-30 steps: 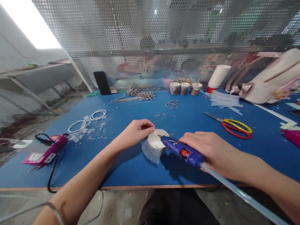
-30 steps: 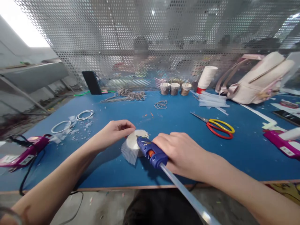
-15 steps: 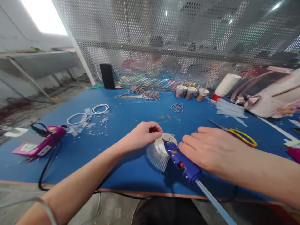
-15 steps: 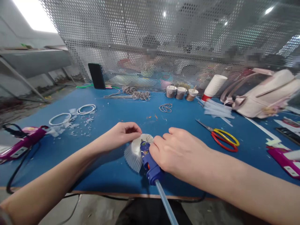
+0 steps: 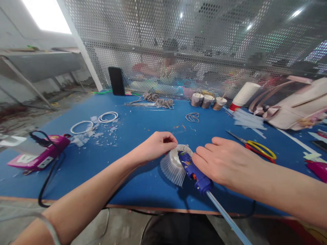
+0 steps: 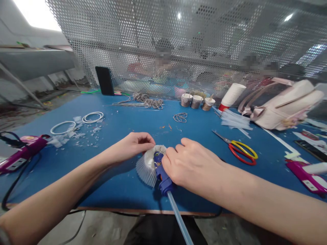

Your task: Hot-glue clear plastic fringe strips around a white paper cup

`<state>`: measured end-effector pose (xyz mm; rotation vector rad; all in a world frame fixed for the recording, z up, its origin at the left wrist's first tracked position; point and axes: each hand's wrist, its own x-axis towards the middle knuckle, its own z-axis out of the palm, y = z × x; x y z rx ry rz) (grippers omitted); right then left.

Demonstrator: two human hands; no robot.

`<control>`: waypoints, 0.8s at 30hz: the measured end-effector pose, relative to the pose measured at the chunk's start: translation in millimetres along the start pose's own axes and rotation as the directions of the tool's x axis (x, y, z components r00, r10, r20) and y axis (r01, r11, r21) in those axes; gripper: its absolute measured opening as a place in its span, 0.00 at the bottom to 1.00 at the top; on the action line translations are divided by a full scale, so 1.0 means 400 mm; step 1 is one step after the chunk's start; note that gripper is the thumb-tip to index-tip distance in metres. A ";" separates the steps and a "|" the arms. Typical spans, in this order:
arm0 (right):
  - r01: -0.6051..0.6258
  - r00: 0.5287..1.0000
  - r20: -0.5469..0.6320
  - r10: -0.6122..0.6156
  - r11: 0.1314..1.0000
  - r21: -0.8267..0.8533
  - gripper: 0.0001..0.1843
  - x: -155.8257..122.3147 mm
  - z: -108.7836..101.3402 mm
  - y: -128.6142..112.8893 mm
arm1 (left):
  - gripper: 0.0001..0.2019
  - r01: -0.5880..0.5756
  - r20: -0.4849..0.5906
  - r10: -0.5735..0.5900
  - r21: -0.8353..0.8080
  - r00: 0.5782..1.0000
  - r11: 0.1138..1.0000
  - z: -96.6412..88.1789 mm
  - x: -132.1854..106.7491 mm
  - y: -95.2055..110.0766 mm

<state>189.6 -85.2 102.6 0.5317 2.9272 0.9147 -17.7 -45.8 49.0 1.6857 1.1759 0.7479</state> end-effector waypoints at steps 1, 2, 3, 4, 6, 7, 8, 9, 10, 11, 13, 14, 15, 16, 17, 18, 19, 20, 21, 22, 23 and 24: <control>-0.003 1.000 -0.008 0.003 1.000 -0.008 0.10 -0.002 -0.001 -0.001 | 0.06 0.001 0.001 -0.001 -0.005 1.000 1.000 0.000 0.000 0.000; -0.005 1.000 -0.017 0.005 1.000 -0.014 0.10 -0.003 -0.001 -0.002 | 0.06 0.002 0.003 -0.002 -0.010 1.000 1.000 -0.001 -0.001 0.000; -0.006 1.000 -0.024 0.006 1.000 -0.017 0.11 -0.005 0.000 -0.003 | 0.06 0.002 0.004 -0.002 -0.013 1.000 1.000 -0.001 -0.001 0.001; -0.007 1.000 -0.029 0.006 1.000 -0.019 0.11 -0.006 0.000 -0.003 | 0.06 0.003 0.005 -0.003 -0.016 1.000 1.000 -0.001 -0.002 0.002; -0.006 0.999 -0.034 0.005 1.000 -0.016 0.11 -0.008 0.003 -0.003 | 0.07 0.006 0.007 -0.006 -0.019 1.000 1.000 -0.001 -0.003 0.006; -0.003 0.999 -0.035 0.003 1.000 -0.013 0.11 -0.009 0.004 -0.003 | 0.07 0.009 0.007 -0.009 -0.020 1.000 1.000 -0.001 -0.004 0.007; -0.001 0.999 -0.036 0.001 1.000 -0.013 0.11 -0.010 0.005 -0.003 | 0.07 0.014 0.006 -0.014 -0.021 1.000 1.000 -0.001 -0.004 0.008; 0.002 0.999 -0.038 -0.002 1.000 -0.013 0.11 -0.010 0.006 -0.003 | 0.07 0.018 0.005 -0.018 -0.022 1.000 1.000 -0.001 -0.004 0.009; 0.005 0.999 -0.042 -0.005 1.000 -0.016 0.11 -0.010 0.007 -0.002 | 0.07 0.023 0.005 -0.022 -0.023 1.000 0.999 -0.001 -0.004 0.009; 0.007 0.999 -0.046 -0.008 1.000 -0.020 0.11 -0.010 0.007 -0.001 | 0.06 0.026 0.004 -0.026 -0.023 1.000 0.999 -0.001 -0.004 0.009; 0.010 0.998 -0.056 -0.012 1.000 -0.030 0.11 -0.009 0.008 0.000 | 0.06 0.031 0.005 -0.031 -0.023 1.000 0.999 -0.001 -0.003 0.008; 0.011 0.998 -0.060 -0.013 0.999 -0.035 0.12 -0.009 0.008 0.001 | 0.06 0.032 0.005 -0.032 -0.021 0.999 0.999 -0.001 -0.002 0.007; 0.011 0.998 -0.063 -0.014 0.999 -0.038 0.12 -0.009 0.008 0.002 | 0.06 0.032 0.004 -0.032 -0.020 0.999 0.999 -0.002 -0.002 0.006; 0.011 0.998 -0.064 -0.014 0.999 -0.041 0.13 -0.009 0.008 0.002 | 0.06 0.030 0.003 -0.030 -0.019 1.000 0.999 -0.002 -0.001 0.006; 0.011 0.998 -0.063 -0.014 0.999 -0.044 0.13 -0.009 0.008 0.002 | 0.06 0.028 0.002 -0.028 -0.018 1.000 0.999 -0.002 -0.001 0.005; 0.008 0.998 -0.062 -0.011 0.999 -0.049 0.13 -0.010 0.007 0.001 | 0.06 0.025 0.001 -0.025 -0.017 1.000 1.000 -0.002 -0.001 0.005; 0.004 0.998 -0.063 -0.007 0.998 -0.056 0.13 -0.010 0.006 0.001 | 0.06 0.023 0.001 -0.023 -0.013 1.000 1.000 -0.001 -0.001 0.005; -0.001 0.998 -0.065 -0.003 0.998 -0.062 0.14 -0.011 0.004 0.000 | 0.06 0.023 0.001 -0.023 -0.008 1.000 1.000 -0.001 -0.001 0.005; -0.003 0.998 -0.068 -0.001 0.998 -0.067 0.14 -0.011 0.002 -0.001 | 0.06 0.024 0.001 -0.024 -0.003 1.000 1.000 -0.001 -0.001 0.006; -0.006 0.997 -0.073 0.001 0.998 -0.070 0.14 -0.010 0.001 -0.003 | 0.06 0.025 0.002 -0.025 0.001 1.000 1.000 -0.001 -0.002 0.006; -0.008 0.997 -0.077 0.003 0.998 -0.068 0.14 -0.009 0.000 -0.003 | 0.06 0.026 0.004 -0.026 0.002 1.000 1.000 -0.001 -0.002 0.007; -0.008 0.997 -0.077 0.003 0.998 -0.065 0.14 -0.008 -0.001 -0.004 | 0.06 0.027 0.006 -0.028 0.003 1.000 1.000 -0.001 -0.003 0.007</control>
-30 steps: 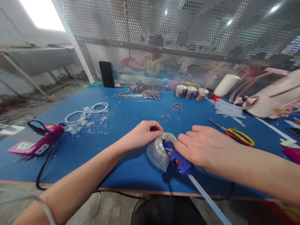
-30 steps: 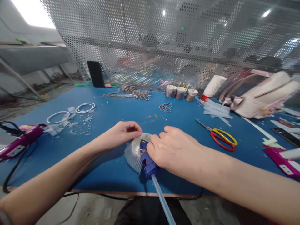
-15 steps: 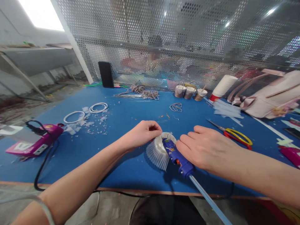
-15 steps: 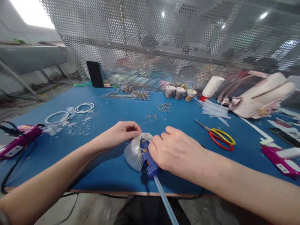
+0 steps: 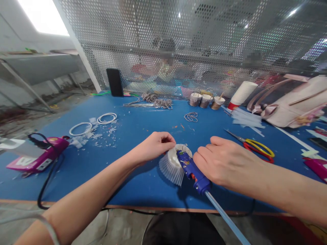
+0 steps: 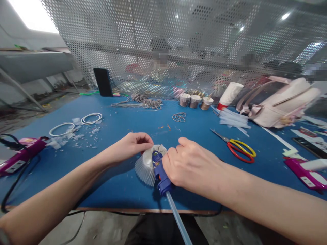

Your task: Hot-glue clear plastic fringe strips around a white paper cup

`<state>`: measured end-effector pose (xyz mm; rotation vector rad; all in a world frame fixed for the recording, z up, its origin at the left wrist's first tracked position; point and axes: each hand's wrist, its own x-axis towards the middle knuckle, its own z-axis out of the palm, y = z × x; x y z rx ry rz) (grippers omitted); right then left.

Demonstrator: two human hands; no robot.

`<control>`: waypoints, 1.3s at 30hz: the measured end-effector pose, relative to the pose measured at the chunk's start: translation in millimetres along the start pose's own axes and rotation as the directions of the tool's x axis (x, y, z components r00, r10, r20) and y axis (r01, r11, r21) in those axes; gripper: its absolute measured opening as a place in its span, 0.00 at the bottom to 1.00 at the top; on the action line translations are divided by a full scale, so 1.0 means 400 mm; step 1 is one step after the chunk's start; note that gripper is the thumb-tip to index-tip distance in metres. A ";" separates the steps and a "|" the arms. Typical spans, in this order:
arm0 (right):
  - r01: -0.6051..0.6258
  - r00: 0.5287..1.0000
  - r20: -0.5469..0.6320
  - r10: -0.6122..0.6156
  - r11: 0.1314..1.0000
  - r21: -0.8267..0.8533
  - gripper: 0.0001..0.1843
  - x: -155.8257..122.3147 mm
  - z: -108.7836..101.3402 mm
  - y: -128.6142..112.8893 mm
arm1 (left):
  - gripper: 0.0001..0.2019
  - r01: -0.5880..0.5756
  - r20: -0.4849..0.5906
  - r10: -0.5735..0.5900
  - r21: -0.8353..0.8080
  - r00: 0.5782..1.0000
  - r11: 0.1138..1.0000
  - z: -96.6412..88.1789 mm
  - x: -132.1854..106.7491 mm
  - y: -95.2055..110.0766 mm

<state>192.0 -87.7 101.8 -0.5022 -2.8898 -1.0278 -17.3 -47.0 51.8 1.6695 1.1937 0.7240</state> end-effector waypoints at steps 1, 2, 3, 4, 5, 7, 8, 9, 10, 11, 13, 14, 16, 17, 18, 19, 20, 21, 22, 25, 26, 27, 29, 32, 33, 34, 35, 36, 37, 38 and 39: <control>0.001 1.000 0.003 -0.001 1.000 0.003 0.14 0.002 0.000 0.000 | 0.06 0.001 0.003 -0.001 -0.002 1.000 1.000 0.000 0.000 0.000; 0.002 1.000 0.006 -0.002 1.000 0.003 0.14 0.003 0.000 0.000 | 0.06 0.001 0.006 -0.001 -0.005 1.000 1.000 0.000 0.000 0.000; 0.003 1.000 0.009 -0.003 1.000 0.001 0.14 0.004 0.001 0.000 | 0.06 0.002 0.008 -0.002 -0.008 1.000 1.000 0.000 0.000 0.000; 0.005 1.000 0.012 -0.005 1.000 -0.003 0.14 0.006 0.002 0.000 | 0.06 0.002 0.008 -0.002 -0.010 1.000 1.000 0.000 0.000 0.000; 0.008 1.000 0.012 -0.008 1.000 -0.005 0.14 0.006 0.003 0.001 | 0.06 0.001 0.006 -0.001 -0.012 1.000 1.000 0.000 0.000 -0.001; 0.005 1.000 0.011 -0.005 1.000 -0.010 0.14 0.006 0.004 0.002 | 0.06 0.000 0.000 0.000 -0.015 1.000 1.000 0.000 0.001 -0.003; 0.000 1.000 0.010 0.000 1.000 -0.013 0.14 0.006 0.004 0.002 | 0.05 -0.001 -0.002 0.001 -0.016 1.000 1.000 0.000 0.002 -0.003; -0.005 1.000 0.010 0.005 1.000 -0.015 0.14 0.005 0.003 0.003 | 0.05 -0.002 -0.002 0.002 -0.018 1.000 1.000 0.000 0.002 -0.004; -0.009 1.000 0.010 0.009 1.000 -0.016 0.14 0.004 0.003 0.002 | 0.05 -0.003 0.000 0.003 -0.021 1.000 1.000 0.000 0.002 -0.004; -0.014 1.000 0.011 0.014 1.000 -0.018 0.14 0.003 0.002 0.002 | 0.05 -0.003 0.002 0.003 -0.024 1.000 1.000 0.000 0.002 -0.004; -0.017 1.000 0.010 0.017 1.000 -0.007 0.14 0.001 0.000 0.001 | 0.05 -0.005 0.005 0.006 -0.024 1.000 1.000 0.000 0.001 -0.003; -0.019 1.000 0.006 0.019 1.000 0.006 0.15 -0.001 -0.002 0.000 | 0.05 -0.005 0.006 0.006 -0.020 1.000 1.000 0.000 0.000 -0.001; -0.031 1.000 -0.006 0.031 0.998 0.050 0.15 -0.006 -0.005 -0.002 | 0.05 0.000 0.007 0.000 -0.008 1.000 1.000 0.000 -0.004 0.005; -0.041 0.999 -0.013 0.042 0.996 0.082 0.15 -0.010 -0.007 -0.003 | 0.05 0.005 0.009 -0.005 -0.004 1.000 1.000 0.000 -0.006 0.009; -0.054 0.998 -0.019 0.057 0.991 0.119 0.15 -0.015 -0.009 -0.005 | 0.05 0.009 0.013 -0.009 -0.004 1.000 1.000 0.000 -0.008 0.014; -0.068 0.997 -0.024 0.073 0.985 0.158 0.15 -0.020 -0.011 -0.005 | 0.05 0.011 0.016 -0.011 -0.005 1.000 1.000 0.000 -0.010 0.018; -0.081 0.996 -0.028 0.088 0.977 0.199 0.16 -0.026 -0.013 -0.006 | 0.05 0.010 0.020 -0.010 -0.004 1.000 1.000 0.000 -0.012 0.022; -0.093 0.994 -0.030 0.102 0.967 0.236 0.16 -0.033 -0.015 -0.007 | 0.05 0.006 0.021 -0.006 -0.001 1.000 1.000 0.001 -0.014 0.025; -0.101 0.993 -0.030 0.113 0.958 0.269 0.16 -0.040 -0.017 -0.007 | 0.04 0.001 0.020 -0.002 0.008 1.000 1.000 0.002 -0.015 0.026; -0.120 0.990 -0.026 0.137 0.932 0.342 0.16 -0.060 -0.019 -0.008 | 0.03 -0.029 0.001 0.029 0.062 1.000 0.998 0.009 -0.013 0.023; -0.128 0.989 -0.025 0.146 0.925 0.358 0.15 -0.066 -0.019 -0.008 | 0.02 -0.044 -0.010 0.045 0.087 0.999 0.995 0.012 -0.010 0.020; -0.137 0.987 -0.024 0.157 0.919 0.370 0.15 -0.073 -0.018 -0.009 | 0.01 -0.058 -0.023 0.061 0.114 0.998 0.992 0.016 -0.008 0.017; -0.160 0.983 -0.025 0.184 0.907 0.389 0.15 -0.084 -0.015 -0.011 | 0.01 -0.075 -0.050 0.084 0.171 0.995 0.983 0.023 -0.001 0.010; -0.192 0.974 -0.025 0.224 0.883 0.429 0.15 -0.098 -0.013 -0.015 | 0.02 -0.067 -0.084 0.092 0.259 0.992 0.964 0.032 0.005 0.005; -0.200 0.972 -0.025 0.235 0.873 0.445 0.15 -0.102 -0.013 -0.016 | 0.03 -0.062 -0.093 0.093 0.291 0.991 0.955 0.033 0.006 0.006; -0.206 0.970 -0.025 0.244 0.864 0.459 0.15 -0.105 -0.013 -0.017 | 0.03 -0.059 -0.100 0.096 0.323 0.990 0.945 0.034 0.006 0.008; -0.212 0.968 -0.020 0.250 0.857 0.470 0.15 -0.107 -0.014 -0.018 | 0.04 -0.058 -0.102 0.100 0.355 0.990 0.933 0.034 0.006 0.011; -0.217 0.966 -0.019 0.257 0.851 0.479 0.15 -0.110 -0.015 -0.019 | 0.04 -0.058 -0.097 0.103 0.388 0.990 0.920 0.034 0.005 0.015; -0.223 0.964 -0.017 0.264 0.847 0.483 0.15 -0.112 -0.016 -0.019 | 0.05 -0.059 -0.085 0.104 0.422 0.991 0.905 0.034 0.005 0.020; -0.228 0.963 -0.017 0.269 0.844 0.485 0.14 -0.114 -0.016 -0.020 | 0.05 -0.061 -0.069 0.103 0.460 0.992 0.886 0.033 0.005 0.025; -0.231 0.962 -0.018 0.273 0.844 0.485 0.14 -0.115 -0.017 -0.020 | 0.06 -0.062 -0.050 0.100 0.501 0.994 0.863 0.032 0.006 0.030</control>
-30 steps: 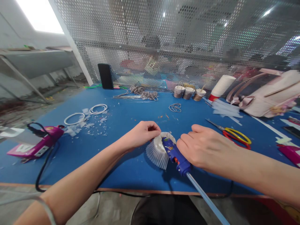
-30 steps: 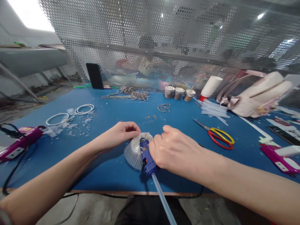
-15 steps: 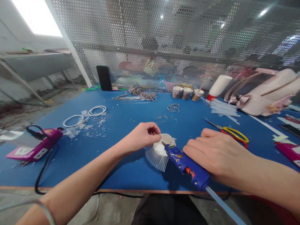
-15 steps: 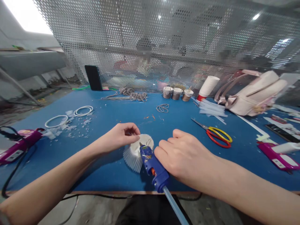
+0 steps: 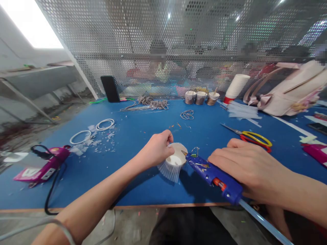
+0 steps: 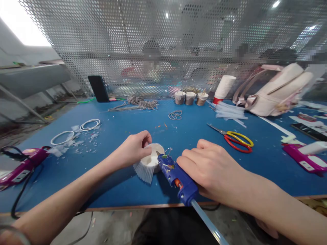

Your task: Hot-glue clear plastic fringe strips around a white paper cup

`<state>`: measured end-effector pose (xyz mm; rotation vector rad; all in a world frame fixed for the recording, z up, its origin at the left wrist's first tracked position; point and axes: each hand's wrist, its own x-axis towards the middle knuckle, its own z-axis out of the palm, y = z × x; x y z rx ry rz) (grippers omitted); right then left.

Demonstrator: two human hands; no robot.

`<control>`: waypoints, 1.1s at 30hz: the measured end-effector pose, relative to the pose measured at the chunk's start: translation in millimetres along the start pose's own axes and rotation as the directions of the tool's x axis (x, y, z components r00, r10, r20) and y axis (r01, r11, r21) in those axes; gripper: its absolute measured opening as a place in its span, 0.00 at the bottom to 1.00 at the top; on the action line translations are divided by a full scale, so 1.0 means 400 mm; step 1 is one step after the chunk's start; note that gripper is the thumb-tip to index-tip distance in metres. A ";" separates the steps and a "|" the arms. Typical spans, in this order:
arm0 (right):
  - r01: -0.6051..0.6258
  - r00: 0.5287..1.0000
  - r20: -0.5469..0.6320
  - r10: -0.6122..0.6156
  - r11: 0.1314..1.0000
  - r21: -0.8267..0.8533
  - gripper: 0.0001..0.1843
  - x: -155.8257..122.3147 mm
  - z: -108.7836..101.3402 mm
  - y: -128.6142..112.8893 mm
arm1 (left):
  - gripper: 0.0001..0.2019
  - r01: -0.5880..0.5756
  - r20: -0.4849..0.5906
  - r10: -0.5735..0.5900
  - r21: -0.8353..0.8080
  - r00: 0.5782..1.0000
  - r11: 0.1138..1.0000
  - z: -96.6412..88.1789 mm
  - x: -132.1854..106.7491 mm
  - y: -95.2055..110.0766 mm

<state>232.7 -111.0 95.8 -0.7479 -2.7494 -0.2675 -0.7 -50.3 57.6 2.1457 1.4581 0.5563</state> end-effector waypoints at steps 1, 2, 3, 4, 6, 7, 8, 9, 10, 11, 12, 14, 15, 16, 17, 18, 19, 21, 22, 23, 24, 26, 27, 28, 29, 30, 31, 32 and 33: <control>0.000 1.000 -0.001 0.000 1.000 -0.002 0.13 -0.002 0.000 0.000 | 0.06 -0.006 0.019 0.005 0.053 1.000 0.999 -0.003 0.002 0.004; -0.001 1.000 -0.004 0.001 1.000 -0.006 0.13 -0.004 0.000 0.000 | 0.07 -0.012 0.038 0.008 0.108 0.999 0.994 -0.005 0.005 0.007; -0.001 1.000 -0.006 0.001 1.000 -0.010 0.13 -0.006 0.000 0.000 | 0.08 -0.019 0.053 0.011 0.157 0.999 0.987 -0.006 0.008 0.010; -0.003 1.000 -0.008 0.003 1.000 -0.014 0.13 -0.008 0.000 0.000 | 0.10 -0.027 0.069 0.013 0.197 0.998 0.980 -0.007 0.011 0.011; -0.010 1.000 -0.013 0.010 1.000 -0.021 0.13 -0.012 0.000 0.000 | 0.12 -0.037 0.096 0.013 0.247 0.995 0.968 -0.007 0.017 0.013; -0.017 1.000 -0.019 0.017 1.000 -0.022 0.13 -0.014 -0.001 -0.001 | 0.13 -0.039 0.106 0.012 0.260 0.994 0.965 -0.006 0.019 0.013; -0.025 0.999 -0.026 0.024 1.000 -0.019 0.13 -0.015 -0.001 -0.001 | 0.13 -0.042 0.116 0.011 0.269 0.993 0.962 -0.006 0.020 0.013; -0.029 0.999 -0.033 0.028 1.000 -0.012 0.13 -0.017 -0.002 -0.001 | 0.13 -0.046 0.126 0.011 0.278 0.992 0.960 -0.007 0.021 0.013; -0.032 0.999 -0.040 0.031 0.999 -0.004 0.13 -0.019 -0.002 0.000 | 0.14 -0.049 0.137 0.010 0.286 0.991 0.957 -0.010 0.020 0.014; -0.035 0.998 -0.046 0.035 0.999 0.007 0.13 -0.021 -0.003 0.002 | 0.14 -0.053 0.147 0.011 0.289 0.989 0.956 -0.014 0.018 0.014; -0.039 0.998 -0.052 0.040 0.999 0.021 0.13 -0.023 -0.002 0.005 | 0.15 -0.055 0.159 0.010 0.282 0.987 0.958 -0.020 0.015 0.014; -0.049 0.996 -0.074 0.053 0.997 0.059 0.12 -0.030 0.001 0.017 | 0.18 -0.052 0.188 0.009 0.226 0.982 0.973 -0.040 0.005 0.012; -0.057 0.994 -0.090 0.065 0.995 0.084 0.12 -0.034 0.004 0.025 | 0.19 -0.043 0.196 0.007 0.178 0.981 0.983 -0.053 -0.001 0.011; -0.066 0.992 -0.103 0.078 0.991 0.116 0.12 -0.038 0.009 0.035 | 0.20 -0.031 0.194 0.006 0.124 0.981 0.992 -0.066 -0.007 0.009; -0.072 0.990 -0.110 0.090 0.986 0.154 0.11 -0.042 0.014 0.046 | 0.21 -0.016 0.182 0.002 0.075 0.983 0.997 -0.080 -0.013 0.007; -0.080 0.988 -0.116 0.104 0.978 0.195 0.10 -0.045 0.020 0.058 | 0.20 -0.001 0.159 -0.005 0.037 0.987 0.999 -0.093 -0.019 0.005; -0.098 0.984 -0.120 0.130 0.965 0.241 0.08 -0.046 0.027 0.071 | 0.19 0.009 0.134 -0.010 0.012 0.991 1.000 -0.103 -0.023 0.004; -0.171 0.971 -0.096 0.220 0.916 0.364 0.06 -0.042 0.040 0.096 | 0.16 0.014 0.100 -0.013 -0.010 0.995 1.000 -0.113 -0.027 0.006; -0.221 0.960 -0.063 0.274 0.873 0.434 0.05 -0.036 0.046 0.108 | 0.15 0.006 0.097 -0.005 -0.008 0.995 1.000 -0.111 -0.027 0.008; -0.276 0.943 -0.023 0.331 0.820 0.501 0.06 -0.028 0.053 0.120 | 0.15 -0.011 0.103 0.010 0.003 0.995 1.000 -0.106 -0.025 0.011; -0.330 0.923 0.022 0.385 0.758 0.562 0.07 -0.019 0.060 0.130 | 0.14 -0.030 0.115 0.027 0.027 0.993 0.999 -0.097 -0.022 0.014; -0.423 0.873 0.107 0.475 0.630 0.652 0.09 -0.002 0.078 0.150 | 0.11 -0.063 0.132 0.046 0.125 0.990 0.990 -0.075 -0.014 0.019; -0.457 0.848 0.142 0.510 0.570 0.683 0.10 0.005 0.089 0.158 | 0.09 -0.066 0.127 0.043 0.185 0.991 0.980 -0.064 -0.010 0.020; -0.484 0.827 0.180 0.533 0.512 0.709 0.11 0.009 0.102 0.166 | 0.08 -0.059 0.115 0.032 0.239 0.993 0.969 -0.055 -0.006 0.021; -0.503 0.810 0.216 0.545 0.455 0.735 0.12 0.010 0.117 0.173 | 0.07 -0.043 0.102 0.015 0.281 0.995 0.959 -0.047 -0.003 0.021; -0.511 0.799 0.248 0.548 0.401 0.760 0.14 0.009 0.131 0.178 | 0.07 -0.022 0.088 -0.005 0.310 0.996 0.951 -0.043 -0.002 0.021; -0.508 0.793 0.267 0.548 0.351 0.787 0.15 0.006 0.146 0.183 | 0.06 0.000 0.079 -0.027 0.326 0.997 0.945 -0.040 -0.002 0.021; -0.498 0.788 0.280 0.548 0.301 0.813 0.16 0.002 0.160 0.185 | 0.06 0.023 0.075 -0.051 0.339 0.996 0.941 -0.040 -0.002 0.021; -0.486 0.784 0.290 0.549 0.252 0.837 0.16 -0.002 0.173 0.187 | 0.05 0.047 0.071 -0.077 0.353 0.994 0.934 -0.041 -0.003 0.022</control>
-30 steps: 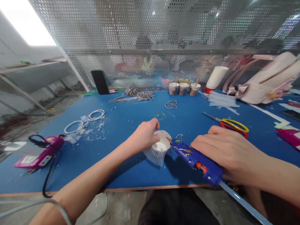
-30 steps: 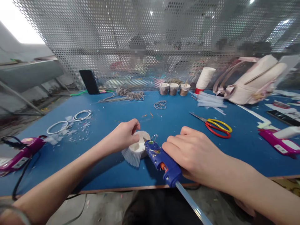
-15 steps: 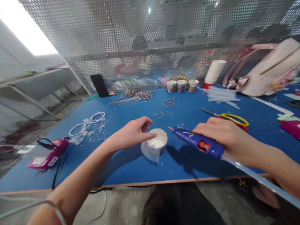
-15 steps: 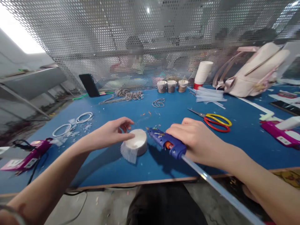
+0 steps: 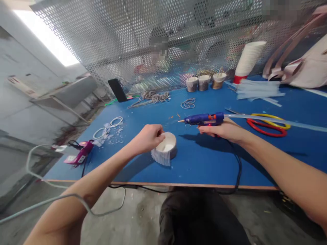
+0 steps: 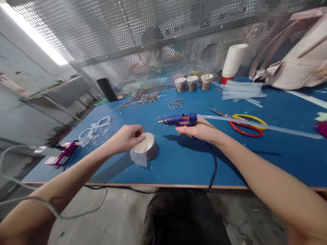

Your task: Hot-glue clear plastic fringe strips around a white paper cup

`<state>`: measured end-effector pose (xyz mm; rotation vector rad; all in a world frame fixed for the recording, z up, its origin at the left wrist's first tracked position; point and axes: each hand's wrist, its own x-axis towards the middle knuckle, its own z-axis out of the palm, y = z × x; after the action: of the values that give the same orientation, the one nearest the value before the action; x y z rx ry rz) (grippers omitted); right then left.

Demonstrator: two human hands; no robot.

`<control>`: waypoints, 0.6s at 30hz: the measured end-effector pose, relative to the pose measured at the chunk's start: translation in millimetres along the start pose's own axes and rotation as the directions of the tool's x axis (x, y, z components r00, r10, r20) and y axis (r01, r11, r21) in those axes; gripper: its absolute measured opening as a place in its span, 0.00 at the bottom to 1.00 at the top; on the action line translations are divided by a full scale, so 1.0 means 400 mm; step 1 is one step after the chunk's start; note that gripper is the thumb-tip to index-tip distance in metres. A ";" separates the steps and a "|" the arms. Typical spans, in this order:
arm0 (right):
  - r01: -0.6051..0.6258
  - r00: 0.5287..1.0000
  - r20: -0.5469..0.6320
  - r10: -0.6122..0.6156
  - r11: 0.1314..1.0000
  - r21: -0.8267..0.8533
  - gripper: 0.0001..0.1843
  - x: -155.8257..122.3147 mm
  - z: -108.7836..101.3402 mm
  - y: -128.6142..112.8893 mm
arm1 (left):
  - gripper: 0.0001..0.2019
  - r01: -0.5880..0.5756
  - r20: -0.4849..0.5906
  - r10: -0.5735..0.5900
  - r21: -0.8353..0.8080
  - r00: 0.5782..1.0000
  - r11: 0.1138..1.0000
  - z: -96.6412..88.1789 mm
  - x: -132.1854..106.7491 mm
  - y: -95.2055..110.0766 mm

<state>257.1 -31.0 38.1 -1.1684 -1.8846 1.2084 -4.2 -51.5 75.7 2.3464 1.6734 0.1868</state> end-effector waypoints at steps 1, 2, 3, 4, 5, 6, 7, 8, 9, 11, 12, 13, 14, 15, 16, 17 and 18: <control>-0.009 1.000 0.003 0.008 0.999 0.049 0.15 0.000 0.004 0.010 | 0.04 0.026 0.005 -0.026 0.015 1.000 1.000 -0.002 -0.001 0.000; -0.014 1.000 0.006 0.014 0.996 0.093 0.15 -0.001 0.008 0.017 | 0.04 0.051 0.012 -0.051 0.032 0.999 0.998 -0.005 -0.002 0.001; -0.021 1.000 0.009 0.020 0.991 0.133 0.14 -0.002 0.012 0.021 | 0.03 0.073 0.021 -0.074 0.051 0.997 0.996 -0.008 -0.003 0.002; -0.026 1.000 0.009 0.024 0.985 0.171 0.14 -0.003 0.017 0.021 | 0.03 0.093 0.030 -0.095 0.071 0.995 0.993 -0.010 -0.002 0.003; -0.029 1.000 0.010 0.028 0.978 0.205 0.13 -0.004 0.021 0.019 | 0.03 0.110 0.039 -0.114 0.094 0.993 0.989 -0.012 -0.001 0.005; -0.031 1.000 0.010 0.029 0.971 0.238 0.13 -0.005 0.026 0.015 | 0.03 0.124 0.049 -0.131 0.117 0.990 0.985 -0.014 0.000 0.006; -0.031 1.000 0.013 0.029 0.963 0.266 0.12 -0.006 0.030 0.010 | 0.03 0.135 0.058 -0.145 0.140 0.988 0.981 -0.015 0.002 0.007; -0.029 1.000 0.019 0.024 0.957 0.289 0.12 -0.006 0.033 0.005 | 0.03 0.144 0.066 -0.156 0.162 0.985 0.976 -0.015 0.004 0.007; -0.024 1.000 0.025 0.017 0.951 0.307 0.13 -0.007 0.036 0.001 | 0.03 0.151 0.073 -0.166 0.182 0.983 0.972 -0.015 0.005 0.007; -0.003 1.000 0.029 -0.007 0.943 0.333 0.12 -0.007 0.038 -0.003 | 0.04 0.161 0.085 -0.183 0.214 0.979 0.964 -0.018 0.005 0.006; 0.012 0.999 0.028 -0.023 0.939 0.344 0.12 -0.006 0.039 -0.003 | 0.05 0.165 0.091 -0.189 0.224 0.978 0.961 -0.021 0.003 0.004; 0.029 0.999 0.024 -0.040 0.934 0.356 0.12 -0.004 0.038 -0.002 | 0.07 0.166 0.098 -0.193 0.228 0.976 0.959 -0.026 -0.001 0.003; 0.050 0.998 0.016 -0.060 0.928 0.370 0.11 -0.002 0.038 0.000 | 0.10 0.166 0.107 -0.193 0.226 0.975 0.960 -0.033 -0.005 0.002; 0.072 0.997 0.005 -0.080 0.920 0.384 0.10 0.001 0.037 0.003 | 0.14 0.163 0.116 -0.191 0.219 0.975 0.962 -0.041 -0.010 0.002; 0.093 0.995 -0.008 -0.098 0.912 0.399 0.10 0.005 0.037 0.007 | 0.17 0.159 0.122 -0.187 0.207 0.975 0.965 -0.050 -0.015 0.003; 0.111 0.994 -0.024 -0.111 0.904 0.412 0.10 0.008 0.036 0.010 | 0.20 0.153 0.127 -0.179 0.191 0.976 0.970 -0.059 -0.020 0.003; 0.124 0.992 -0.039 -0.118 0.898 0.422 0.09 0.012 0.036 0.012 | 0.22 0.149 0.126 -0.172 0.174 0.977 0.974 -0.067 -0.023 0.005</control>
<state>245.0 -31.2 28.0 -0.8063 -1.5499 1.4439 -12.2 -57.2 102.3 2.2610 1.8602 -0.1479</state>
